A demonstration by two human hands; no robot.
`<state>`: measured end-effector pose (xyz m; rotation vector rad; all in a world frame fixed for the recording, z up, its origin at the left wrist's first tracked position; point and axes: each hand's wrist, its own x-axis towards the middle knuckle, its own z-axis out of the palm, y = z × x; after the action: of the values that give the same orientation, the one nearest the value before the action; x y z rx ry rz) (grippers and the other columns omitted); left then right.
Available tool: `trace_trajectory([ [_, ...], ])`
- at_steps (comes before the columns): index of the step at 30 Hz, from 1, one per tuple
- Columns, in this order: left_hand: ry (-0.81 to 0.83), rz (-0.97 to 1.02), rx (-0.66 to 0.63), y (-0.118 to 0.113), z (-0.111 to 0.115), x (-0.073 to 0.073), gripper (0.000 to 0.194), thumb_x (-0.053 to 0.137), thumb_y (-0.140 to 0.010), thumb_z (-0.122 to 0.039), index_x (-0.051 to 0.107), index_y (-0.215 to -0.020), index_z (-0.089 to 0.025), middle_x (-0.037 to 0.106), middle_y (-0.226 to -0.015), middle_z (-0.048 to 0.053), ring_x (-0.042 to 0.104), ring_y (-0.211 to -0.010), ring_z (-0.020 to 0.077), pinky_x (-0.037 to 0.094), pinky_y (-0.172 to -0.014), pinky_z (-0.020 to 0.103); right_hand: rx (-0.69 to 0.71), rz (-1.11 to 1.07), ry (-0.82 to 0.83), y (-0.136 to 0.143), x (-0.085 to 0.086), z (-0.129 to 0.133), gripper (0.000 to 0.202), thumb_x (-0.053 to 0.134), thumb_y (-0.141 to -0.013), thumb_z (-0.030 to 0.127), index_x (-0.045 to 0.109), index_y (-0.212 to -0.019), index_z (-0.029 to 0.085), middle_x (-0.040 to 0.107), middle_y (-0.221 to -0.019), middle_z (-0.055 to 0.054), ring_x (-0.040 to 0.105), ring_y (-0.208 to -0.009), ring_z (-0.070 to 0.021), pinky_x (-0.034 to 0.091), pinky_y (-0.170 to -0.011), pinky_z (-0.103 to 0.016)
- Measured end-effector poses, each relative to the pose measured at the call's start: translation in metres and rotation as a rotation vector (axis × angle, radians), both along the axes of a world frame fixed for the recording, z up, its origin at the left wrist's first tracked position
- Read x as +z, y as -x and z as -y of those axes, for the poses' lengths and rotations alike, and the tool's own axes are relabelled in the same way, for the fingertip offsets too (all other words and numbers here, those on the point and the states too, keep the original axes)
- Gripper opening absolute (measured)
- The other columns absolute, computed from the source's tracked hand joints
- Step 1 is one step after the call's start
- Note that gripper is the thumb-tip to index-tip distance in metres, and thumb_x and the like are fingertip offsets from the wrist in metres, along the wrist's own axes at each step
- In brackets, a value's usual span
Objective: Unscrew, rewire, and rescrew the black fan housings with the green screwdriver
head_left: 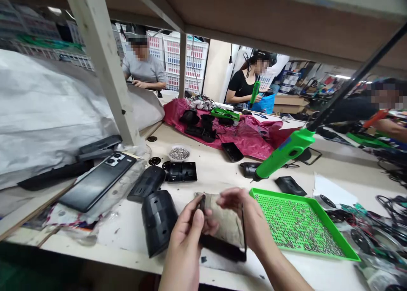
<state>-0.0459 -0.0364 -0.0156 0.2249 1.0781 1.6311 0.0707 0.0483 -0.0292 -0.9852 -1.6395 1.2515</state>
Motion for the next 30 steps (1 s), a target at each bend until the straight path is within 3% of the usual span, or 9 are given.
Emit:
trace_trajectory([
  [1,-0.001,0.047,-0.002,-0.005,-0.005,-0.004,0.056,0.080,-0.067,-0.048,0.066,-0.117,-0.025,0.069,-0.091,0.003,0.066,-0.079,0.0160,0.052,-0.073,0.026,-0.025,-0.133,0.119,-0.011,-0.003,0.011,0.059,0.023,-0.097,0.062,0.064,-0.099,0.019,0.070,-0.082,-0.008,0.069,-0.080,-0.0218,0.055,-0.077,-0.037],
  [3,0.007,0.093,-0.017,-0.014,-0.016,-0.014,0.062,0.083,-0.063,-0.048,0.065,-0.118,-0.026,0.069,-0.094,0.004,0.068,-0.083,0.0176,0.052,-0.076,0.027,-0.090,-0.256,0.173,-0.027,-0.009,0.030,0.057,0.037,-0.090,0.069,0.062,-0.108,0.021,0.066,-0.076,-0.005,0.066,-0.075,-0.0221,0.054,-0.072,-0.036],
  [6,0.034,0.004,-0.092,-0.024,-0.028,-0.028,0.062,0.081,-0.060,-0.055,0.068,-0.110,-0.021,0.070,-0.099,0.008,0.068,-0.087,0.0217,0.053,-0.079,0.032,-0.213,-0.222,0.114,-0.037,-0.012,0.043,0.041,0.061,-0.086,0.053,0.060,-0.113,0.022,0.058,-0.071,0.000,0.058,-0.065,-0.0168,0.050,-0.064,-0.031],
  [10,-0.015,-0.529,-0.240,-0.018,-0.035,-0.042,0.040,0.063,-0.078,-0.056,0.072,-0.093,-0.020,0.074,-0.095,0.008,0.068,-0.092,0.0238,0.051,-0.085,0.034,-0.221,-0.266,0.185,-0.042,-0.010,0.033,0.037,0.057,-0.089,0.051,0.061,-0.105,0.017,0.040,-0.056,0.007,0.041,-0.050,-0.0106,0.040,-0.049,-0.023],
  [14,-0.045,-1.073,-0.211,-0.001,-0.033,-0.046,0.027,0.057,-0.083,-0.047,0.072,-0.086,-0.024,0.075,-0.087,0.004,0.070,-0.081,0.0228,0.054,-0.072,0.032,-0.165,-0.341,0.287,-0.050,-0.012,0.024,0.036,0.060,-0.087,0.050,0.061,-0.101,0.016,0.033,-0.054,0.009,0.035,-0.047,-0.0075,0.035,-0.046,-0.020],
  [16,-0.141,-1.287,-0.178,0.004,-0.032,-0.044,0.024,0.053,-0.087,-0.042,0.070,-0.087,-0.025,0.075,-0.084,0.001,0.070,-0.078,0.0209,0.054,-0.067,0.029,-0.144,-0.357,0.324,-0.054,-0.013,0.023,0.034,0.062,-0.087,0.049,0.061,-0.099,0.016,0.031,-0.054,0.010,0.033,-0.046,-0.0069,0.034,-0.045,-0.019],
  [20,-0.359,-1.569,-0.195,0.003,-0.031,-0.041,0.017,0.047,-0.091,-0.028,0.064,-0.091,-0.024,0.073,-0.085,-0.001,0.070,-0.077,0.0169,0.053,-0.065,0.025,-0.133,-0.417,0.400,-0.057,-0.014,0.022,0.033,0.066,-0.084,0.047,0.064,-0.095,0.016,0.029,-0.054,0.010,0.028,-0.047,-0.0060,0.032,-0.042,-0.016],
  [25,-0.384,-1.607,-0.196,-0.003,-0.031,-0.043,0.015,0.043,-0.092,-0.025,0.058,-0.095,-0.023,0.070,-0.081,0.000,0.068,-0.072,0.0167,0.050,-0.063,0.026,-0.236,-0.559,0.385,-0.053,-0.015,0.029,0.030,0.067,-0.084,0.044,0.065,-0.096,0.016,0.028,-0.052,0.011,0.024,-0.045,-0.0047,0.030,-0.041,-0.015],
  [30,-0.196,-1.286,-0.357,-0.004,-0.035,-0.042,0.022,0.039,-0.094,-0.035,0.055,-0.085,-0.023,0.060,-0.068,-0.002,0.059,-0.062,0.0156,0.043,-0.060,0.027,-0.278,-0.682,0.427,-0.043,-0.012,0.038,0.030,0.071,-0.080,0.043,0.064,-0.094,0.017,0.028,-0.050,0.012,0.024,-0.040,-0.0031,0.028,-0.040,-0.015],
])
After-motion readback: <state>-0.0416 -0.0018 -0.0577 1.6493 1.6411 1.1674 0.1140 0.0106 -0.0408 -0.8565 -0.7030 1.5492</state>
